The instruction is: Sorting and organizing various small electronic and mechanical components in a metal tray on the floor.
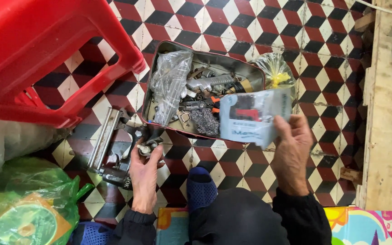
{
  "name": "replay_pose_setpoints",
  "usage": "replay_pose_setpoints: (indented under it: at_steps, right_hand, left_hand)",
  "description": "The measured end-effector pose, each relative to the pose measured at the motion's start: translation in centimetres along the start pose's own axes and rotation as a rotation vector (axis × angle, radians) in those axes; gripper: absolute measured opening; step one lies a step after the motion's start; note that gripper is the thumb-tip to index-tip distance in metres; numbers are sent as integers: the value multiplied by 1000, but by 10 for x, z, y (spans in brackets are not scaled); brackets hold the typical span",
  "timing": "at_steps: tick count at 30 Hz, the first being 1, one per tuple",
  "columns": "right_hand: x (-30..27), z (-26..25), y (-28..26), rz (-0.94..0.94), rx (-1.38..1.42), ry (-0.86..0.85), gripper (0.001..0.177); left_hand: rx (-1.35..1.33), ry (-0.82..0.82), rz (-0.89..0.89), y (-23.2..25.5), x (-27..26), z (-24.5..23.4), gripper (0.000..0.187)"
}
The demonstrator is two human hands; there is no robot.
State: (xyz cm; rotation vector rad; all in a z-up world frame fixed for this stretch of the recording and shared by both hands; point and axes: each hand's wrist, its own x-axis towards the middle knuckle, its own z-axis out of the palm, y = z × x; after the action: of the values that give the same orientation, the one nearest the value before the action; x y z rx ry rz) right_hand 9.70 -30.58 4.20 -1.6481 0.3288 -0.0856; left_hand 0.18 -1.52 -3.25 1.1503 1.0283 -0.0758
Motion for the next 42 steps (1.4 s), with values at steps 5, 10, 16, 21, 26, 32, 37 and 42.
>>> replay_pose_setpoints:
  at_steps: [5, 10, 16, 21, 26, 32, 37, 42]
  right_hand:
    - [1, -12, -38, -186, -13, -24, 10]
    - [15, -16, -61, -309, -238, 8, 10]
    - [30, -16, -71, -388, -298, 4, 14]
    - [33, -9, -80, -377, -345, 1, 12]
    - [40, -11, -84, -350, -344, -55, 12]
    - [39, 1, -99, -193, -120, -301, 9]
    - [27, 38, -89, -86, 354, -348, 12]
    - [19, 65, -71, -131, 264, -220, 9]
  left_hand:
    - [32, -8, 15, -5, 1, 0, 72]
    - [36, -3, 33, -9, 3, -1, 76]
    - [257, -6, -2, -49, 29, -9, 82]
    - [577, -2, 169, -116, 57, -17, 80]
    - [1054, -9, 191, -111, 52, -12, 102]
    - [750, -184, 262, 69, -46, 36, 40]
    - [-309, -839, 231, 71, -44, 76, 54]
    - [-312, -513, 332, 51, -52, 87, 23]
